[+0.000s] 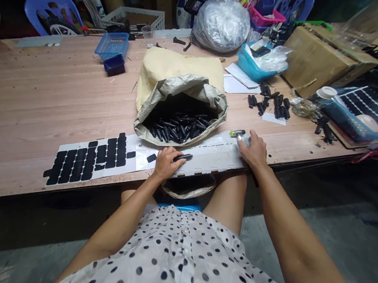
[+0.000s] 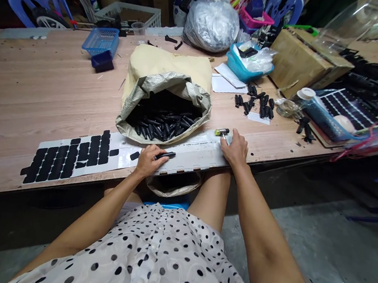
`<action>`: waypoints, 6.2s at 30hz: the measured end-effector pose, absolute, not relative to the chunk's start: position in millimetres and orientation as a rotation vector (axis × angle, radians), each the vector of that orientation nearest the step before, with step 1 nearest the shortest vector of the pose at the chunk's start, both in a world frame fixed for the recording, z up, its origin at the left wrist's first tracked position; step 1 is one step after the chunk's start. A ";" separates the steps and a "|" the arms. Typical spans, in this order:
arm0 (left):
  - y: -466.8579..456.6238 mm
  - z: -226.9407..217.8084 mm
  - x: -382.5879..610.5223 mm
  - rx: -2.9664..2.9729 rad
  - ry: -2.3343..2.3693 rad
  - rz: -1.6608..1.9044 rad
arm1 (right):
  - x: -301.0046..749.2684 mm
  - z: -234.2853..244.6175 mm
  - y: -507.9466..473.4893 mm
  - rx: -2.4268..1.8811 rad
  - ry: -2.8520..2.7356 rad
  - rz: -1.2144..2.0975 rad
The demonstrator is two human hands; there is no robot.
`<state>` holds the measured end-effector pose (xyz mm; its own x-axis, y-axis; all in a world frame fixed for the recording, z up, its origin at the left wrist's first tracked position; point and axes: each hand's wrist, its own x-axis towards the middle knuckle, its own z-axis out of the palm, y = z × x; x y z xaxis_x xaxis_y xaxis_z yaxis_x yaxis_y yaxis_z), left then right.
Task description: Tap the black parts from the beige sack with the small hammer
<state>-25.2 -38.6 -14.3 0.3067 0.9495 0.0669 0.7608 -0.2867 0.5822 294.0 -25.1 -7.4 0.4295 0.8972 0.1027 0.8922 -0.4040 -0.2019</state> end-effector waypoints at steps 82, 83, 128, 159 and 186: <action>-36.6 -20.1 -12.8 2.344 1.342 0.615 | 174.1 2.2 -149.3 -1.737 -1.578 0.348; -36.9 -19.8 -13.0 2.350 1.329 0.616 | 173.7 2.0 -149.5 -1.740 -1.573 0.351; -34.1 -4.8 -17.7 1.765 1.273 0.882 | 248.6 -24.1 -22.1 -2.315 -1.463 -0.134; -66.6 63.4 10.1 0.137 0.805 0.568 | 242.8 -23.3 -23.5 -2.367 -1.442 -0.198; -126.0 -10.2 9.4 0.011 1.017 0.276 | 245.5 -25.4 -23.9 -2.359 -1.448 -0.215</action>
<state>9.4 -126.0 -10.2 0.4941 0.2322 -0.8378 -0.2224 0.9654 0.1363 245.5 -23.9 -25.4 0.4626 0.8293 0.3135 0.8846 -0.4081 -0.2256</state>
